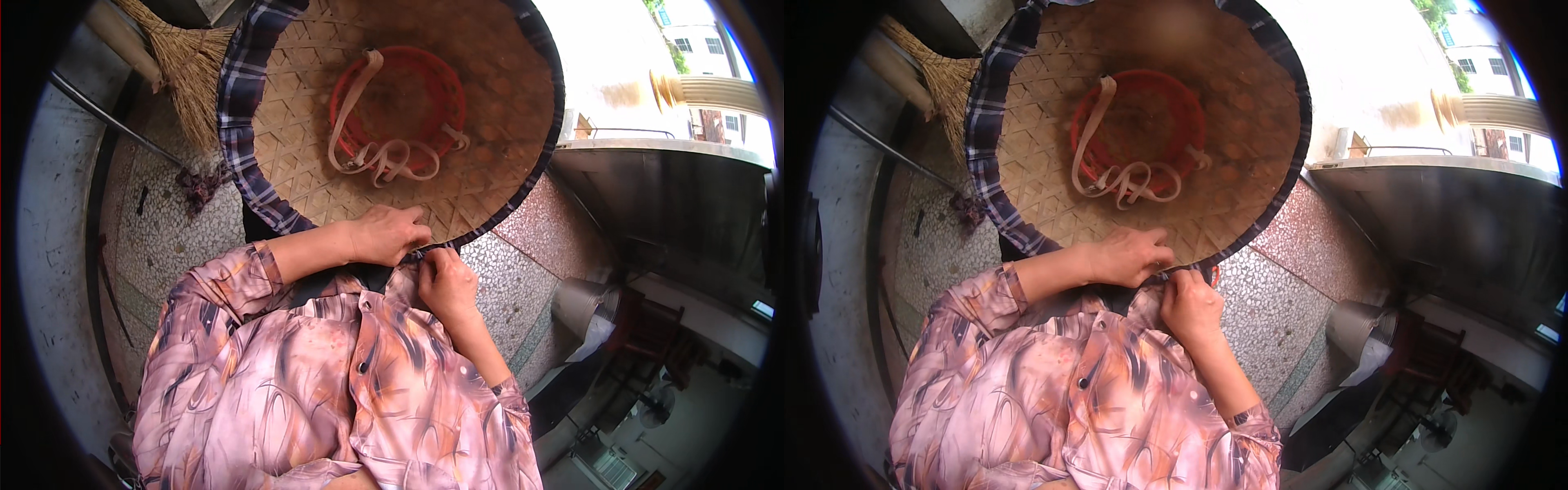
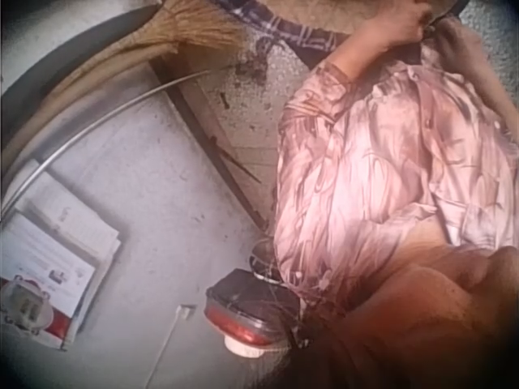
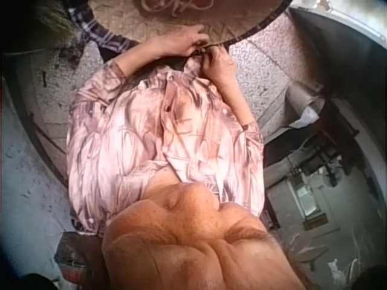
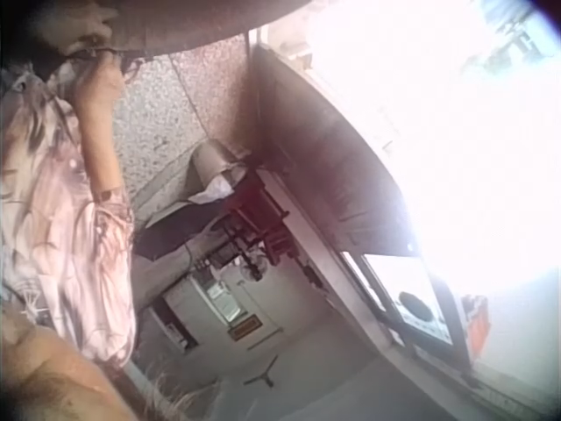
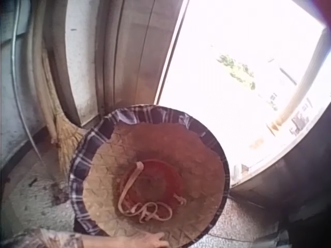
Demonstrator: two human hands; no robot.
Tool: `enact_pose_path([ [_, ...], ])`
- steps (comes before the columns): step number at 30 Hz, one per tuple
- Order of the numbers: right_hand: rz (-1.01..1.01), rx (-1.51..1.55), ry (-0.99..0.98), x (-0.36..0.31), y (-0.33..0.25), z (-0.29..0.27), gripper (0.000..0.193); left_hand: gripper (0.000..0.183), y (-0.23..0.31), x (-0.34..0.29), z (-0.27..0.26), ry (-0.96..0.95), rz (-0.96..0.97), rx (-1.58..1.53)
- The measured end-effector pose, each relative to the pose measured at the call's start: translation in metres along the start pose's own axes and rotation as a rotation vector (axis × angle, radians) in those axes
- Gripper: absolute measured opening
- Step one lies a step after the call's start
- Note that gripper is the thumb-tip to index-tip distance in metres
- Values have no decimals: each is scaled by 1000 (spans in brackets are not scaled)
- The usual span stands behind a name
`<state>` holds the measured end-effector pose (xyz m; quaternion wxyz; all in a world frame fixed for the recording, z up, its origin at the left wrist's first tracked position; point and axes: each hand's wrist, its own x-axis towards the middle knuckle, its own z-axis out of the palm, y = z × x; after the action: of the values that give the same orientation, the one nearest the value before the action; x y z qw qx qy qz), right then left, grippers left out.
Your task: Repairing the edge of a woven bamboo hat using needle and thread.
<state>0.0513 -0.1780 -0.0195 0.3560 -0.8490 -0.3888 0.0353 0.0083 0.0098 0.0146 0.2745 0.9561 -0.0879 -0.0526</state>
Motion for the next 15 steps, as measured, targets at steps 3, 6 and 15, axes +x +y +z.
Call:
enact_pose_path([
  [3, 1, -12, -26, -6, -4, -1, 8, 12, 0, -2, -1, -14, 17, 13],
  [6, -65, 0, 39, -4, 0, -1, 8, 13, 1, 1, -2, -23, 28, 28],
  [15, -144, -111, 66, 9, 3, -8, 10, 14, 3, 14, -3, -23, 48, 24],
])
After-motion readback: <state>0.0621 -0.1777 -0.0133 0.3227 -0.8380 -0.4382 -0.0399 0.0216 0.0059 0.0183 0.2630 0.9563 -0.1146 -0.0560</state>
